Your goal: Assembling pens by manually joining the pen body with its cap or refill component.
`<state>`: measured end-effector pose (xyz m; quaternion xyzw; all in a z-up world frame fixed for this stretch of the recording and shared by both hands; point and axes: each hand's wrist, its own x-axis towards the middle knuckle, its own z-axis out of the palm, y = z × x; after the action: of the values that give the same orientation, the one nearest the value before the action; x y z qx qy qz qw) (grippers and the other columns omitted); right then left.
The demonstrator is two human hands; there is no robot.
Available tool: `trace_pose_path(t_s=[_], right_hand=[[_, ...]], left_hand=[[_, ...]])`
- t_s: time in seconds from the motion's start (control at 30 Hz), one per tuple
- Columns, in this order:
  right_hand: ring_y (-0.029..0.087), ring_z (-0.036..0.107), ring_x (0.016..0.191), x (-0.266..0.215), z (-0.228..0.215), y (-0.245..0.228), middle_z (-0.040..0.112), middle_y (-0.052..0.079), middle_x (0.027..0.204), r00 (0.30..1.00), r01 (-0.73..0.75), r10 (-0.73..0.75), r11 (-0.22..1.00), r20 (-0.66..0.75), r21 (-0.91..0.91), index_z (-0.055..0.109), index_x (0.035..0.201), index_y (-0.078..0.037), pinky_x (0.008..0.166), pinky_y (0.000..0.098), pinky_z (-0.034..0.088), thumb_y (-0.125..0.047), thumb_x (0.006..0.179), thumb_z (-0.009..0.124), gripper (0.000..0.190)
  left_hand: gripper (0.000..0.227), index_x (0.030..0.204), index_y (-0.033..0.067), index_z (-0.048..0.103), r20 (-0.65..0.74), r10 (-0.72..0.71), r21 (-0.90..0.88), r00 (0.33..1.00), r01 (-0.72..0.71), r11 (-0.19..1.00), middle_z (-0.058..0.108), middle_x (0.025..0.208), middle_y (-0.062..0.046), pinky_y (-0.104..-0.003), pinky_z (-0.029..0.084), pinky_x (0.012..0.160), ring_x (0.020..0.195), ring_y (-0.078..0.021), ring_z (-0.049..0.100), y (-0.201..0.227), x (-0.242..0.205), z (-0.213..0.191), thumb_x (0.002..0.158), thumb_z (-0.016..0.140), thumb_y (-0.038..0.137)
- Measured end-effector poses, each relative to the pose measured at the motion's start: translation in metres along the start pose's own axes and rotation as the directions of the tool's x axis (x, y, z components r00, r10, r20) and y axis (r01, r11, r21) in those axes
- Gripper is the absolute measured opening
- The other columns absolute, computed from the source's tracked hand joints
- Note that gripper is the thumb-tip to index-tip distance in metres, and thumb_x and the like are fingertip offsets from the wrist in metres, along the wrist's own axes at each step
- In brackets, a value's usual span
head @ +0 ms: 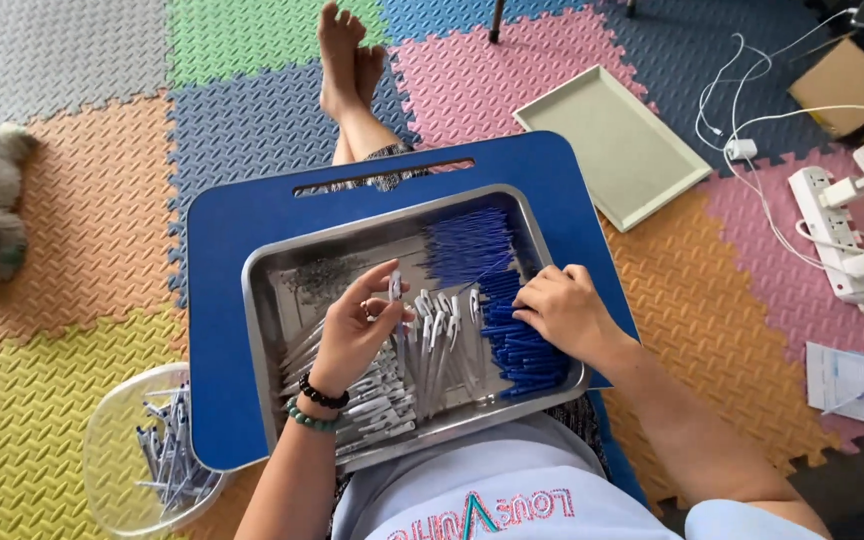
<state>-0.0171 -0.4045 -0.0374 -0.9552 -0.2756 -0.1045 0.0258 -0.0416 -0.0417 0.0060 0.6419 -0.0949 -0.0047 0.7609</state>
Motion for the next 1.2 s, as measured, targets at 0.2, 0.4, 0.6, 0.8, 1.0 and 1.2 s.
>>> trace_pose_path(t_s=[0.2,0.4,0.6,0.8,1.0,1.2], right_hand=[[0.011,0.068,0.109,0.007,-0.018,-0.006,0.076,-0.014,0.095,0.995,-0.035,0.033,0.999,0.091,0.027,0.074,0.117,-0.034,0.109,0.0454,0.046,-0.041,0.097,0.084,0.023],[0.031,0.078,0.1,0.034,-0.036,0.036,0.087,0.01,0.105,0.997,-0.049,0.013,0.885,0.08,0.464,0.086,0.119,-0.022,0.094,0.0483,0.058,-0.028,0.1,0.082,0.02],[0.027,0.076,0.092,0.096,-0.176,0.145,0.081,0.022,0.115,0.834,-0.214,0.381,0.89,-0.399,0.403,0.076,0.135,0.011,0.077,0.0382,0.061,0.004,0.118,0.07,0.019],[0.014,0.075,0.091,0.123,-0.126,0.013,0.078,0.005,0.102,0.929,0.032,0.298,0.529,-0.22,0.848,0.086,0.125,-0.018,0.08,0.0278,0.061,-0.008,0.104,0.079,0.024],[0.016,0.075,0.084,0.134,-0.076,-0.091,0.082,0.007,0.094,0.977,0.089,0.138,0.431,-0.163,0.898,0.089,0.11,-0.012,0.072,0.0243,0.061,-0.004,0.091,0.091,0.021],[0.019,0.077,0.089,0.127,-0.06,-0.096,0.082,0.01,0.098,0.988,0.039,0.124,0.352,-0.088,0.935,0.089,0.111,-0.01,0.079,0.0268,0.063,-0.005,0.095,0.089,0.017]], left_hand=[[0.06,0.16,0.0003,0.06,-0.003,-0.015,0.001,1.0,0.015,1.0,0.078,0.124,-0.025,-0.044,0.076,0.073,0.087,-0.0251,0.081,0.003,-0.001,0.002,0.101,0.068,-0.01],[0.061,0.161,0.0006,0.059,0.0,-0.019,0.003,1.0,0.019,1.0,0.078,0.125,-0.026,-0.044,0.076,0.075,0.086,-0.0238,0.081,-0.002,-0.002,-0.002,0.101,0.069,-0.009],[0.061,0.159,0.0083,0.06,0.071,-0.034,0.095,0.997,0.027,0.995,0.073,0.129,-0.012,-0.027,0.072,0.077,0.097,-0.0195,0.083,0.011,-0.001,-0.004,0.102,0.071,-0.01],[0.064,0.163,0.0005,0.056,-0.018,-0.006,0.001,1.0,0.006,1.0,0.077,0.125,-0.024,-0.043,0.076,0.076,0.088,-0.0242,0.082,0.004,0.003,-0.004,0.101,0.069,-0.009],[0.062,0.162,-0.0011,0.056,-0.021,-0.014,0.032,1.0,0.014,0.999,0.076,0.127,-0.026,-0.044,0.076,0.075,0.089,-0.0249,0.082,0.003,0.001,-0.008,0.102,0.069,-0.007],[0.061,0.16,-0.0002,0.059,0.01,-0.007,0.071,1.0,0.006,0.997,0.078,0.125,-0.025,-0.042,0.075,0.073,0.086,-0.0242,0.082,-0.001,0.0,-0.011,0.101,0.072,-0.005]])
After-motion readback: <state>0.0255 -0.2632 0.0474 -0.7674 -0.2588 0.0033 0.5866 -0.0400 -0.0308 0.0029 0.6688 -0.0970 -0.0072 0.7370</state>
